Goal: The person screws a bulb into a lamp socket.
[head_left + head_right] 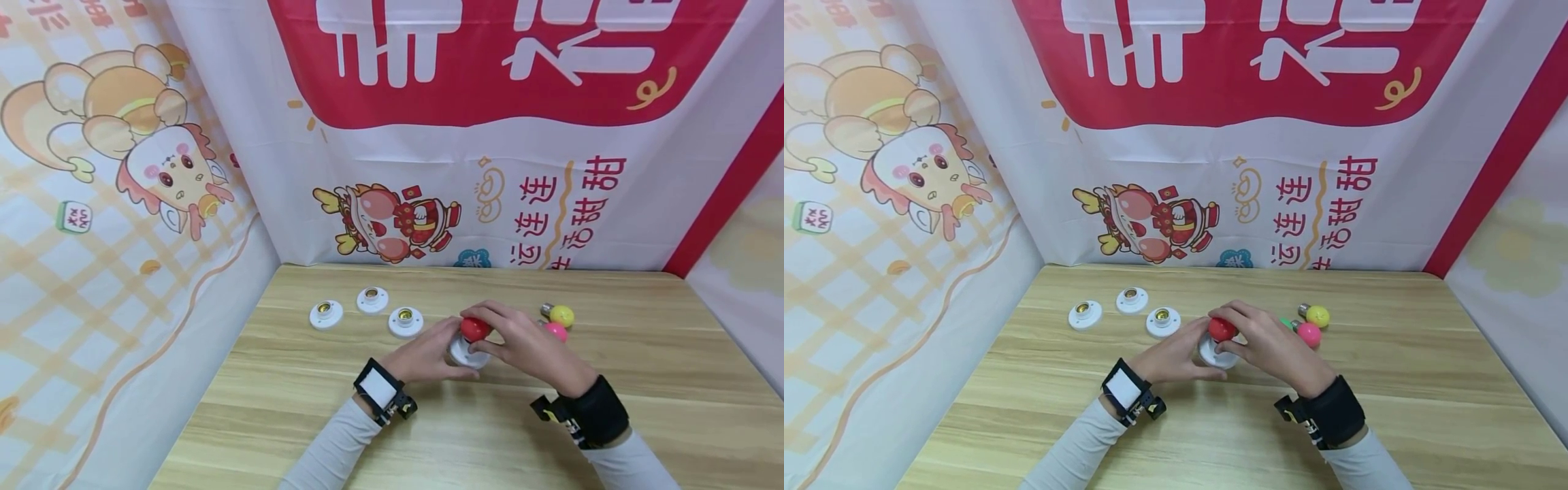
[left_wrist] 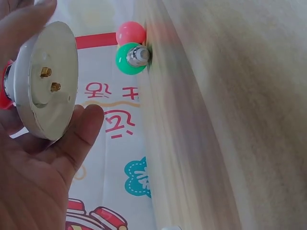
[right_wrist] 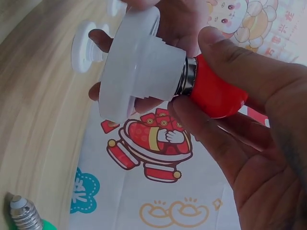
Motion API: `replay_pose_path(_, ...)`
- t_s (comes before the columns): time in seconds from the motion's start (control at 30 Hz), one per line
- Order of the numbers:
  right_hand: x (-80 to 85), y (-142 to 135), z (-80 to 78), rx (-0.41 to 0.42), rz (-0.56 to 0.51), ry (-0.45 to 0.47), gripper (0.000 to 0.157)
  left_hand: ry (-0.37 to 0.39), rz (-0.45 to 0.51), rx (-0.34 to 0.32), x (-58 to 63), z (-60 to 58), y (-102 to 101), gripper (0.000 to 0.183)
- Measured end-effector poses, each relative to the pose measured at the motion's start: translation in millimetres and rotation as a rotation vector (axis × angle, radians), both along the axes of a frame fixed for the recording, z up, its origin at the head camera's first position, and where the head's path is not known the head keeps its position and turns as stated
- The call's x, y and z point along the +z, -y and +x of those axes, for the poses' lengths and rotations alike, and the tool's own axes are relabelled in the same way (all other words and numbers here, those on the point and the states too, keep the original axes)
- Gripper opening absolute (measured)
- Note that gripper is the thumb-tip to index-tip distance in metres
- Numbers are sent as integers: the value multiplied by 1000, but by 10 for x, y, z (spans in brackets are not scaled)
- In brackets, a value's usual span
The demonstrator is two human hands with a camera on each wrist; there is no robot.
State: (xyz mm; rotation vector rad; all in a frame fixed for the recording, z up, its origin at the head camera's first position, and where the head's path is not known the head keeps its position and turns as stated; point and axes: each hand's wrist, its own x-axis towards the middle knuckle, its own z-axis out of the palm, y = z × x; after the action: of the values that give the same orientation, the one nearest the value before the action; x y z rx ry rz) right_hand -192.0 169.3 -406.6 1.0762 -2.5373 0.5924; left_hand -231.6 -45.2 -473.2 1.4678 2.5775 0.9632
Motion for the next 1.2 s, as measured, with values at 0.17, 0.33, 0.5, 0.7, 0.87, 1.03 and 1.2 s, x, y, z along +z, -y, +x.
replay_pose_path(0.17, -15, -10, -4, 36, 12, 17, 62, -22, -10, -2, -18, -9, -7, 90)
replay_pose_path(0.33, -21, -9, -6, 72, 25, 37, 59, -66, -11, -23, -26, -11, -13, 90)
replay_pose_path(0.5, -4, -1, -1, 58, 18, 37, 51, -68, 15, -25, -28, -13, -5, 89)
replay_pose_path(0.7, -1, 6, 9, 38, 13, 29, 49, -78, 16, -8, -11, -10, 4, 91)
replay_pose_path(0.87, 0, 15, 24, 7, 10, -1, 49, -89, 18, 14, -11, 0, 4, 89)
replay_pose_path(1.03, -1, 28, 25, -16, 16, -16, 53, -75, 23, 26, -9, -3, 7, 87)
replay_pose_path(1.2, -17, 44, 8, -15, 26, 8, 54, -61, 7, 16, -42, -16, 3, 85)
